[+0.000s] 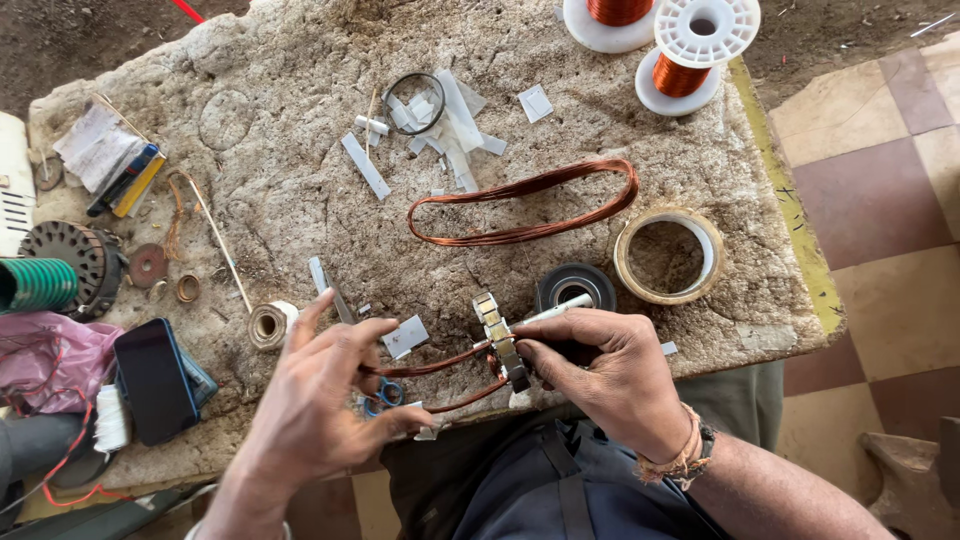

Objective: The person winds copper wire around a motor armature, using both hands to guide and secure the wire in place. They repeatedly wrap the wire, adjust its position, and ensure it is tightly fitted around the armature core.

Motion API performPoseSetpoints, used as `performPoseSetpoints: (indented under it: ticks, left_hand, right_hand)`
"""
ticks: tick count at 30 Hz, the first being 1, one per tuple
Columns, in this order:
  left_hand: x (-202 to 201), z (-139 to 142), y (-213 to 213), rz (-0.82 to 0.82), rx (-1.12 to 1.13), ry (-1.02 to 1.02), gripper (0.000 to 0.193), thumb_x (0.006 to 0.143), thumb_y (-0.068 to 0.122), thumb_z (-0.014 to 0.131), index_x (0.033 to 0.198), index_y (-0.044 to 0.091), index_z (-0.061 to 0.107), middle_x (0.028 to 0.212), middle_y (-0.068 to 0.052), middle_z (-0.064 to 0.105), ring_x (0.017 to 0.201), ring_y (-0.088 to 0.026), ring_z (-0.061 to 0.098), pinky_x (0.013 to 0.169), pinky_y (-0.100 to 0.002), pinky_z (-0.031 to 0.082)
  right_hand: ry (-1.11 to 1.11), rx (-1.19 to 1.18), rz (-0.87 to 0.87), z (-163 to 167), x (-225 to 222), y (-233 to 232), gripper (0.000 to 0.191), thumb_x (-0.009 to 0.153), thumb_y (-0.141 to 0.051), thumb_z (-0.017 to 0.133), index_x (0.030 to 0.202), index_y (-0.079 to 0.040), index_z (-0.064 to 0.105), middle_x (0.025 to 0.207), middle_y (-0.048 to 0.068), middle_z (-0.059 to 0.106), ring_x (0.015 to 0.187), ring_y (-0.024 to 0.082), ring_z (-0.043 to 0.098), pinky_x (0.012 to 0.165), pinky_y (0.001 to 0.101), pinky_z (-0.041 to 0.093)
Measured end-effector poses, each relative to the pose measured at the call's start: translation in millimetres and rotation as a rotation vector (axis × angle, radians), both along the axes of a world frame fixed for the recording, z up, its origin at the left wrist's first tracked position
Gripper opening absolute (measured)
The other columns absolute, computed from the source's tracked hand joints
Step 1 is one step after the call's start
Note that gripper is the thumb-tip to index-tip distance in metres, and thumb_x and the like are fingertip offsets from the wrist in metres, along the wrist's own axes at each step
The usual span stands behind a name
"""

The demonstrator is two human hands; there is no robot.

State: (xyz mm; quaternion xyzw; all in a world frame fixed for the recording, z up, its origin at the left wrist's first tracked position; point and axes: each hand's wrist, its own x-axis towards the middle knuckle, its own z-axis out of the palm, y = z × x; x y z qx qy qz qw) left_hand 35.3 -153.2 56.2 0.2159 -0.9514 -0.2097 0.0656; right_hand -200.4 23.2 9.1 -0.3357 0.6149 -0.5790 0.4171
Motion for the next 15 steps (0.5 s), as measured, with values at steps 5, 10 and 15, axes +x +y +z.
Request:
performPoseSetpoints:
  ticks: [5, 10, 15]
  left_hand:
    - [28.6, -7.6, -23.8, 0.078, 0.135, 0.113, 0.040, 0.074, 0.007, 0.082, 0.113, 0.009, 0.072, 0.093, -0.005, 0.074, 0.084, -0.018, 0.070, 0.078, -0.036, 0.058]
    - [60.0, -21.0, -32.6, 0.377, 0.747, 0.271, 0.041, 0.079, -0.001, 0.077, 0.119, -0.002, 0.069, 0.075, 0.002, 0.068, 0.076, -0.008, 0.067, 0.069, -0.036, 0.056]
    - [84.1, -27.5, -34.5, 0.218, 1.043, 0.709, 0.045, 0.091, 0.000, 0.076, 0.133, -0.003, 0.062, 0.075, 0.001, 0.060, 0.081, -0.012, 0.064, 0.104, -0.042, 0.055]
  right_hand:
    - [0.048, 0.009, -0.009, 0.5, 4.6, -3.9, 0.023, 0.084, 0.003, 0.075, 0.107, 0.000, 0.080, 0.089, 0.004, 0.080, 0.075, 0.006, 0.072, 0.063, 0.0189, 0.059]
    - [0.012, 0.050, -0.029, -1.4, 11.7, -7.5, 0.023, 0.085, 0.001, 0.075, 0.108, 0.002, 0.079, 0.090, 0.005, 0.080, 0.074, 0.007, 0.074, 0.063, 0.0204, 0.062]
    - [-0.074, 0.055, -0.052, -6.7, 16.5, -7.6, 0.023, 0.087, 0.001, 0.073, 0.110, 0.005, 0.077, 0.092, 0.007, 0.078, 0.075, 0.010, 0.074, 0.065, 0.0226, 0.063]
